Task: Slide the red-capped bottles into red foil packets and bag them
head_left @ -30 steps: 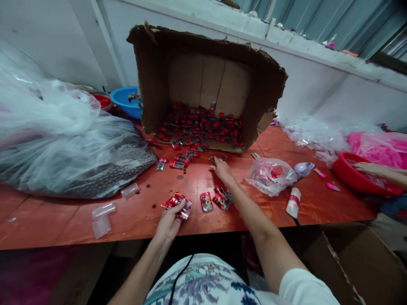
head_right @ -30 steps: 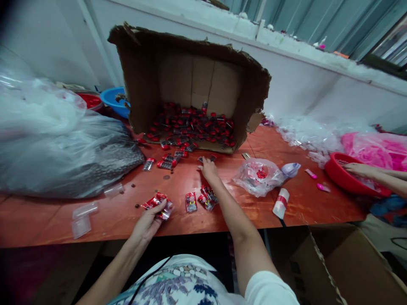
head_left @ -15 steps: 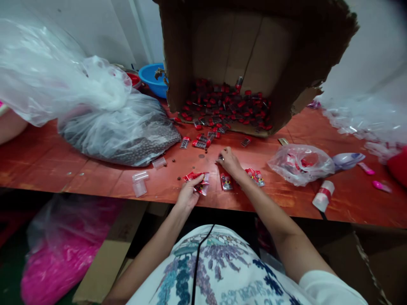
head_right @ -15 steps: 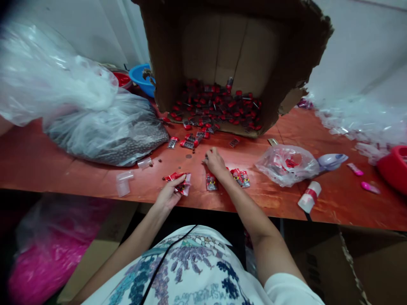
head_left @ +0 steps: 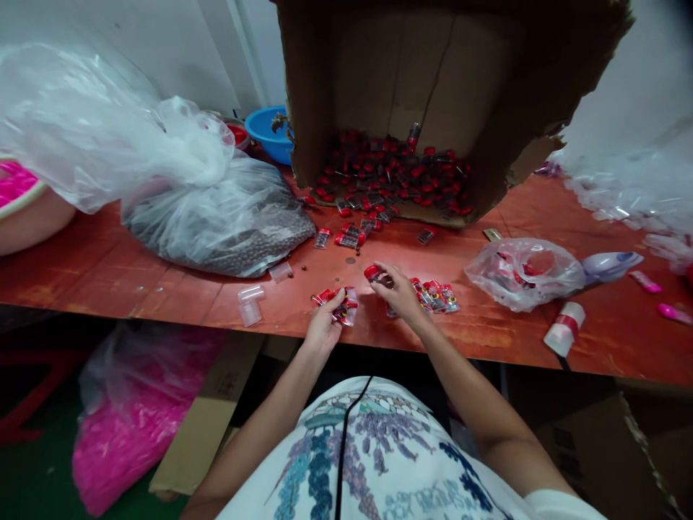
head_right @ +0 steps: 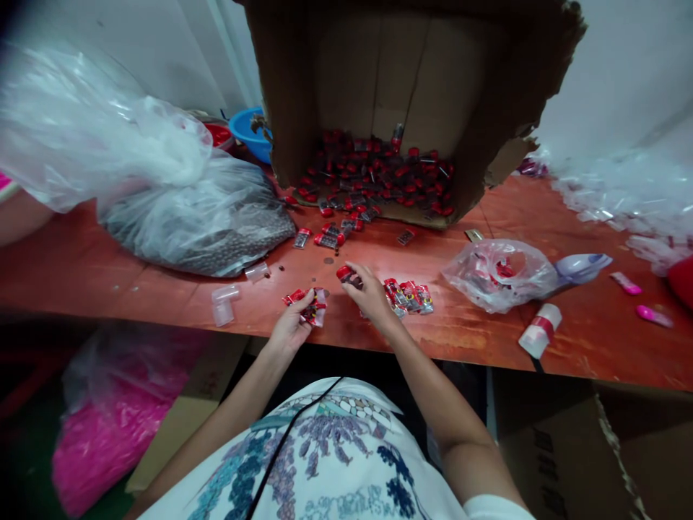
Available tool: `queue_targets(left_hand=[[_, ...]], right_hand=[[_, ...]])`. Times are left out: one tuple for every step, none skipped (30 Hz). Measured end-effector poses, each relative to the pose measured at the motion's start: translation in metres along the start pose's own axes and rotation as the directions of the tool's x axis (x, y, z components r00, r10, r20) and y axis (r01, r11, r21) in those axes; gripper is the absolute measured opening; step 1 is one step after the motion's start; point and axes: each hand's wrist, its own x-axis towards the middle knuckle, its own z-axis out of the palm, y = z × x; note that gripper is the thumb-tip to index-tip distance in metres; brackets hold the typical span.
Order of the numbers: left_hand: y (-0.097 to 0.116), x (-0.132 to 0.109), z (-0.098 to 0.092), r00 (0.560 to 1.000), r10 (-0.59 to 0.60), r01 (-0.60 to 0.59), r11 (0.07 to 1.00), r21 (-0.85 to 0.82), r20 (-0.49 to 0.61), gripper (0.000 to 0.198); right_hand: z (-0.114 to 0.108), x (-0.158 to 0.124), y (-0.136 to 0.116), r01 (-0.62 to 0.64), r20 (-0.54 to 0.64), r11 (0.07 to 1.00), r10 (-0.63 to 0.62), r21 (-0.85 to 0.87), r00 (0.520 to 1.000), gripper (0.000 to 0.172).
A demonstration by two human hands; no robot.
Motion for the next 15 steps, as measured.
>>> queue_targets(left_hand=[[-0.001, 0.0, 0.0, 1.0, 0.009, -0.009, 1.0, -0.001, 0.004, 0.005], [-0.001, 0.001, 0.0, 1.0, 0.018, -0.018, 1.0, -0.004, 0.007, 0.006], [-0.002, 0.001, 0.0, 1.0, 0.027, -0.027, 1.0, -0.005, 0.008, 0.007], [-0.003, 0.001, 0.0, 0.999, 0.035, -0.035, 0.999, -0.004, 0.007, 0.008], [-0.004, 0.001, 0.001, 0.999, 0.04, -0.04, 0.999, 0.003, 0.008, 0.009], [-0.005, 0.001, 0.001, 0.999, 0.044, -0.044, 0.999, 0.016, 0.009, 0.01], [-0.006, 0.0, 0.002, 0.999, 0.046, -0.047, 0.998, 0.034, 0.013, 0.011], [-0.007, 0.0, 0.002, 0.999, 0.052, -0.052, 0.997, 0.052, 0.017, 0.013], [-0.008, -0.001, 0.003, 0.998, 0.06, -0.061, 0.996, 0.068, 0.021, 0.014], [-0.009, -0.002, 0.003, 0.997, 0.07, -0.072, 0.994, 0.081, 0.025, 0.015], [-0.009, -0.003, 0.004, 0.996, 0.082, -0.085, 0.992, 0.092, 0.03, 0.016], [-0.009, -0.004, 0.004, 0.995, 0.096, -0.099, 0.99, 0.101, 0.036, 0.017], [-0.009, -0.005, 0.005, 0.993, 0.109, -0.113, 0.988, 0.107, 0.044, 0.018], [-0.009, -0.006, 0.006, 0.991, 0.121, -0.127, 0.986, 0.112, 0.053, 0.019], [-0.009, -0.007, 0.006, 0.989, 0.132, -0.138, 0.983, 0.117, 0.061, 0.019]], right_hand=[[0.001, -0.011, -0.007, 0.026, -0.007, 0.997, -0.026, 0.076, 1.0, 0.048], [0.001, -0.02, -0.014, 0.041, -0.007, 0.991, -0.041, 0.123, 0.999, 0.047], [0.001, -0.029, -0.019, 0.048, -0.004, 0.987, -0.048, 0.152, 0.999, 0.047], [0.002, -0.036, -0.023, 0.05, 0.001, 0.985, -0.051, 0.167, 0.999, 0.046], [0.002, -0.041, -0.026, 0.048, 0.007, 0.984, -0.05, 0.173, 0.999, 0.045], [0.002, -0.045, -0.027, 0.045, 0.011, 0.984, -0.047, 0.174, 0.999, 0.045], [0.002, -0.047, -0.027, 0.043, 0.014, 0.985, -0.046, 0.169, 0.999, 0.046], [0.001, -0.049, -0.027, 0.049, 0.014, 0.986, -0.052, 0.158, 0.999, 0.046], [0.001, -0.05, -0.026, 0.064, 0.011, 0.988, -0.066, 0.141, 0.998, 0.046], [0.0, -0.051, -0.025, 0.083, 0.003, 0.989, -0.085, 0.123, 0.996, 0.046], [-0.001, -0.051, -0.024, 0.105, -0.003, 0.989, -0.106, 0.105, 0.994, 0.046], [-0.002, -0.052, -0.024, 0.127, -0.008, 0.988, -0.127, 0.089, 0.992, 0.046], [-0.003, -0.052, -0.024, 0.147, -0.01, 0.986, -0.147, 0.073, 0.989, 0.047], [-0.004, -0.053, -0.024, 0.161, -0.006, 0.985, -0.161, 0.06, 0.987, 0.047], [-0.005, -0.053, -0.025, 0.169, 0.006, 0.984, -0.17, 0.051, 0.985, 0.048]])
